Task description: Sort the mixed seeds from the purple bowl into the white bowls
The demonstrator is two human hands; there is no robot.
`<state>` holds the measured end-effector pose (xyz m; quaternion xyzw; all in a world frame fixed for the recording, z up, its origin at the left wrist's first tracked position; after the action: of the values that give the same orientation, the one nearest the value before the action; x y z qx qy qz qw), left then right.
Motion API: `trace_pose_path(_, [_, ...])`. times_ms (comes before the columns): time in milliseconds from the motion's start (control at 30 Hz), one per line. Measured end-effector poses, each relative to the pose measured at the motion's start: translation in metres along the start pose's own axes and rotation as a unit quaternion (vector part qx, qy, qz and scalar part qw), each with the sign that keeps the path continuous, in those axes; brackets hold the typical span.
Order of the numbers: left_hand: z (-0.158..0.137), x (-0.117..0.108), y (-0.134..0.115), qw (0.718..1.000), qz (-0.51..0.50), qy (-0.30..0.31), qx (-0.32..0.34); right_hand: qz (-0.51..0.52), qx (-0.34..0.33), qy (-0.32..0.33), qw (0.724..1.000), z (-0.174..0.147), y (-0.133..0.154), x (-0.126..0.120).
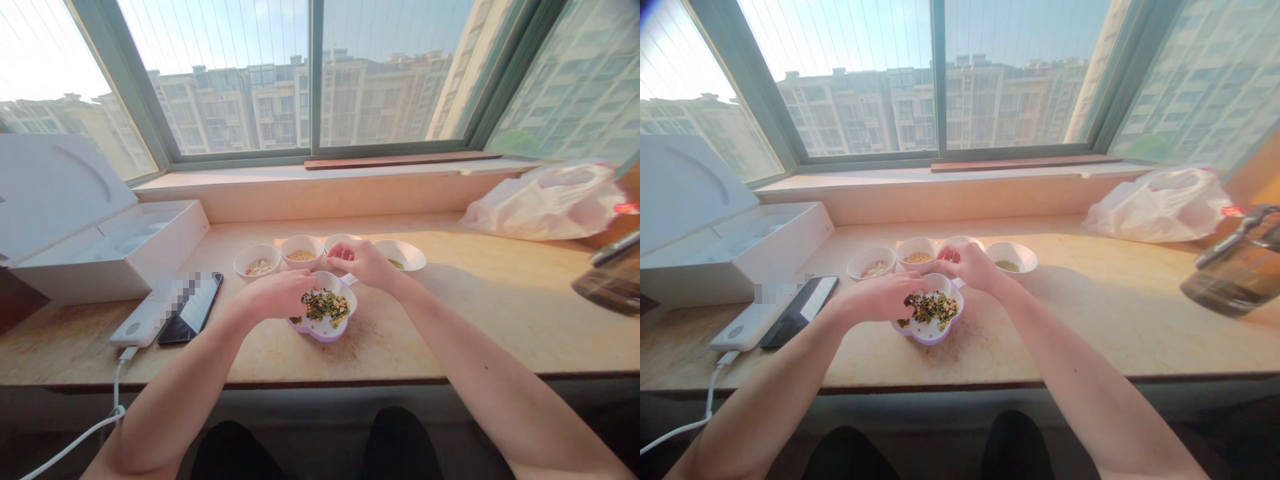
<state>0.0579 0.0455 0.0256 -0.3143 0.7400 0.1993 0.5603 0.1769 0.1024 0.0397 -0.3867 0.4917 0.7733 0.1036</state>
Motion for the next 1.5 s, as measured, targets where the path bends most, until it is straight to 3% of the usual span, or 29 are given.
trace_pose_path(100, [-0.001,0.013,-0.009,0.997,0.017,0.072,0.01,-0.001,0.003,0.0,1.0,-0.001,0.001,0.0])
trace_pose_path(167, [-0.001,0.017,-0.012,0.996,0.03,0.079,0.025,0.006,0.001,0.005,1.0,-0.001,0.002,0.002])
trace_pose_path(267, [0.001,0.021,-0.003,0.997,0.05,0.036,0.035,0.005,-0.005,0.018,1.0,0.0,0.004,0.005])
trace_pose_path(467, [0.006,0.03,0.004,0.986,0.011,-0.093,0.137,0.0,-0.009,0.026,1.0,0.0,0.004,0.006])
trace_pose_path(567, [0.011,0.026,0.009,0.981,-0.014,-0.137,0.134,0.005,-0.01,0.027,1.0,0.0,0.004,0.006])
trace_pose_path(800, [0.025,0.021,0.003,0.992,0.012,-0.089,0.093,0.017,-0.017,0.021,0.999,0.001,0.004,0.005])
trace_pose_path(1100, [0.013,-0.001,-0.002,0.979,-0.03,-0.15,0.135,0.016,-0.026,0.005,1.0,0.001,0.007,0.0])
trace_pose_path(1500, [0.007,-0.012,-0.007,0.977,-0.045,-0.164,0.127,0.014,-0.023,-0.007,1.0,0.0,0.01,-0.004])
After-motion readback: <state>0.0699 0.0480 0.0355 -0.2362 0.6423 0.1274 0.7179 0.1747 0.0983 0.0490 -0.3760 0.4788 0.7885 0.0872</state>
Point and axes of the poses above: each hand's wrist, its own z-axis towards the middle knuckle, its own x-axis out of the palm, y = z × x, the point moved 10 cm from there along z, towards the middle knuckle, and after that the axes turned 13 degrees about y, right-handed, at the moved point
